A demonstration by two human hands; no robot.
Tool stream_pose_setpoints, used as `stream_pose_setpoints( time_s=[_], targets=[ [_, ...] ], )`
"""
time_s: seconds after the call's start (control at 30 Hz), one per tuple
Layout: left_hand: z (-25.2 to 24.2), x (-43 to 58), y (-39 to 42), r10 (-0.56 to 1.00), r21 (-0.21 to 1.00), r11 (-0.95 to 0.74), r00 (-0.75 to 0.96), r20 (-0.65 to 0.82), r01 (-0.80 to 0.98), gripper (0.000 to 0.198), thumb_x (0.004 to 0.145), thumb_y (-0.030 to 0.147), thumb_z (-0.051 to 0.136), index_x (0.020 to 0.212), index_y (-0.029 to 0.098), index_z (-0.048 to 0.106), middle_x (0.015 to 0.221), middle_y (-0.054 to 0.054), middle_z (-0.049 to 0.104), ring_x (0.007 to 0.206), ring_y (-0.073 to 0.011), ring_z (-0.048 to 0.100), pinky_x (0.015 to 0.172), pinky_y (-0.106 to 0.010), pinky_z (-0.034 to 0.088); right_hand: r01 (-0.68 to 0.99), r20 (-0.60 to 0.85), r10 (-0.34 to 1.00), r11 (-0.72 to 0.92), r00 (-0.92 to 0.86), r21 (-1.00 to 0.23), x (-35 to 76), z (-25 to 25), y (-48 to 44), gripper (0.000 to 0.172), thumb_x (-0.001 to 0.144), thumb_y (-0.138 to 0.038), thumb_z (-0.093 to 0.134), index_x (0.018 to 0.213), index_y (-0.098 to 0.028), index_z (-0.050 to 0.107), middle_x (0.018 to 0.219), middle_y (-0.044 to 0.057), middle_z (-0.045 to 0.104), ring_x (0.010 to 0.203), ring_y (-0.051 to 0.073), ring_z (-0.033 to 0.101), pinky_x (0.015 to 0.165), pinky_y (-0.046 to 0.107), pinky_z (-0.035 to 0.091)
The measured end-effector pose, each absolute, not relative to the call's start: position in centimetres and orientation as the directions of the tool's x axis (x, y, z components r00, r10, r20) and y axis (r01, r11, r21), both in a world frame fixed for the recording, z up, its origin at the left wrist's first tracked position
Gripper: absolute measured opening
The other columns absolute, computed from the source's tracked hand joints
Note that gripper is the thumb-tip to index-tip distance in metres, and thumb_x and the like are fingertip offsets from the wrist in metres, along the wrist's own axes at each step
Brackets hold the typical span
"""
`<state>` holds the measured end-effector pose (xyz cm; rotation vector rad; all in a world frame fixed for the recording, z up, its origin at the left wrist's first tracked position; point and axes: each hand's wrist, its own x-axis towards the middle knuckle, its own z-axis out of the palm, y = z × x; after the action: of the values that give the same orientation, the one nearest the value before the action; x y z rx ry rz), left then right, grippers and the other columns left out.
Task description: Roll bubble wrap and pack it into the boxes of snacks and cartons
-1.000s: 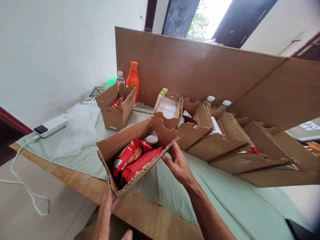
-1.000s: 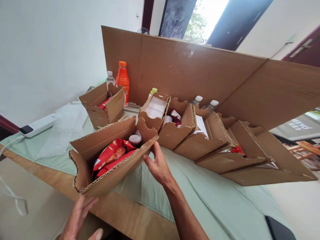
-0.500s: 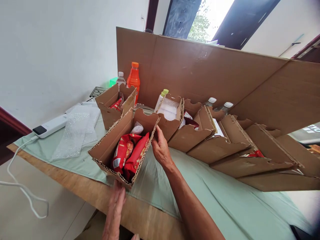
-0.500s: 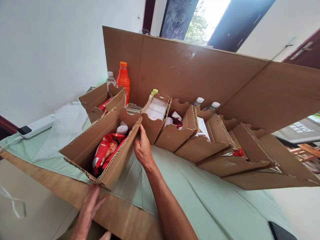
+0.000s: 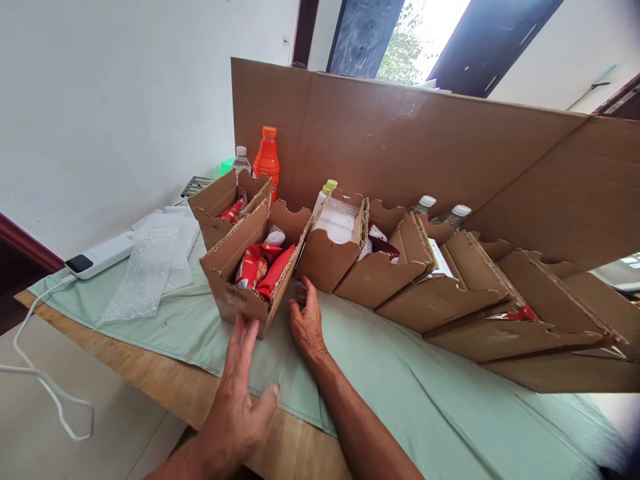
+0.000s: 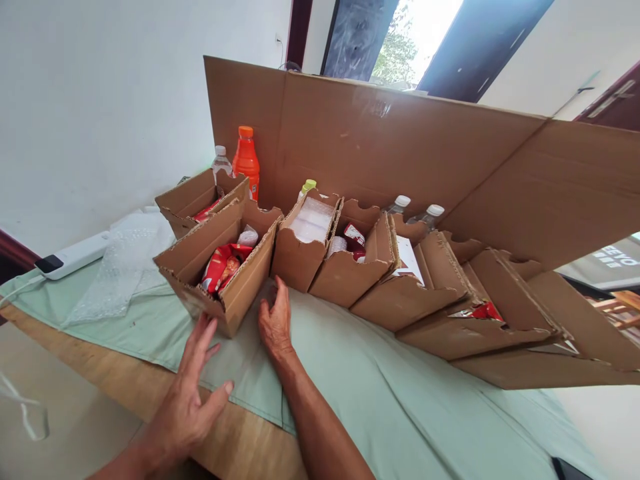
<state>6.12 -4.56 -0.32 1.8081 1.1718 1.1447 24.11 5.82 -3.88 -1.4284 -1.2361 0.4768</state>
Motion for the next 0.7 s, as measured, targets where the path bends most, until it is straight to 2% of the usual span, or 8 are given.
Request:
stream_pose_setpoints(
  time_s=[0.17,0.27,0.4,0.5,0.6,0.7],
  targets=[
    [0.1,8.9,2.0,0.916,0.884,-0.379,0.246,0.316,0.275,0.084,0.086,0.021,0.063,0.162,0.026,0.029,0.174,-0.017,0.016,0.158,-0.0416,0.024,0.118,-0.065,0.040,0.380,0.320,0.864,0.165,0.390,-0.910,24.2,-5.1,6.1,0.064,0.082,-0.020,0.052,0.146,-0.018,0.048,0.142,0.016,0.060,0.121,0.025,0.064,0.110,0.048,0.051],
    [0.3,11.4,5.6,0.912,0.885,-0.381,0.267,0.312,0.268,0.087,0.083,0.020,0.062,0.162,0.018,0.026,0.172,-0.023,0.017,0.159,-0.0409,0.022,0.120,-0.064,0.037,0.360,0.299,0.864,0.150,0.406,-0.921,24.2,-5.2,6.1,0.063,0.082,-0.022,0.053,0.146,-0.018,0.049,0.138,0.016,0.062,0.118,0.026,0.065,0.105,0.047,0.054],
    [0.4,14.2,8.5,0.909,0.882,-0.387,0.270,0.316,0.270,0.096,0.076,0.015,0.062,0.163,0.016,0.022,0.171,-0.023,0.022,0.157,-0.0394,0.027,0.123,-0.061,0.034,0.340,0.285,0.869,0.147,0.405,-0.929,24.2,-5.3,6.0,0.063,0.085,-0.028,0.055,0.146,-0.017,0.048,0.138,0.018,0.063,0.116,0.027,0.067,0.095,0.044,0.058],
    [0.4,13.9,7.6,0.909,0.873,-0.394,0.260,0.325,0.287,0.094,0.078,0.016,0.061,0.163,0.014,0.022,0.170,-0.023,0.026,0.157,-0.0385,0.028,0.125,-0.061,0.032,0.340,0.283,0.866,0.142,0.412,-0.930,24.2,-5.1,6.0,0.062,0.085,-0.028,0.053,0.146,-0.016,0.048,0.135,0.018,0.064,0.112,0.027,0.068,0.091,0.043,0.059],
    [0.0,10.7,4.6,0.897,0.839,-0.427,0.276,0.346,0.337,0.086,0.081,0.018,0.061,0.161,0.016,0.028,0.169,-0.021,0.028,0.158,-0.0376,0.027,0.125,-0.062,0.031,0.359,0.300,0.862,0.151,0.408,-0.921,24.3,-4.6,5.9,0.058,0.085,-0.025,0.051,0.142,-0.017,0.051,0.133,0.016,0.066,0.109,0.025,0.069,0.093,0.043,0.058],
    [-1.0,5.9,1.7,0.903,0.750,-0.428,0.259,0.342,0.504,0.071,0.086,0.017,0.058,0.155,0.021,0.040,0.169,-0.019,0.029,0.154,-0.0383,0.035,0.118,-0.065,0.040,0.400,0.334,0.872,0.180,0.358,-0.899,24.3,-3.3,5.4,0.045,0.086,-0.025,0.051,0.129,-0.019,0.062,0.122,0.013,0.071,0.108,0.025,0.069,0.097,0.044,0.055]
  ],
)
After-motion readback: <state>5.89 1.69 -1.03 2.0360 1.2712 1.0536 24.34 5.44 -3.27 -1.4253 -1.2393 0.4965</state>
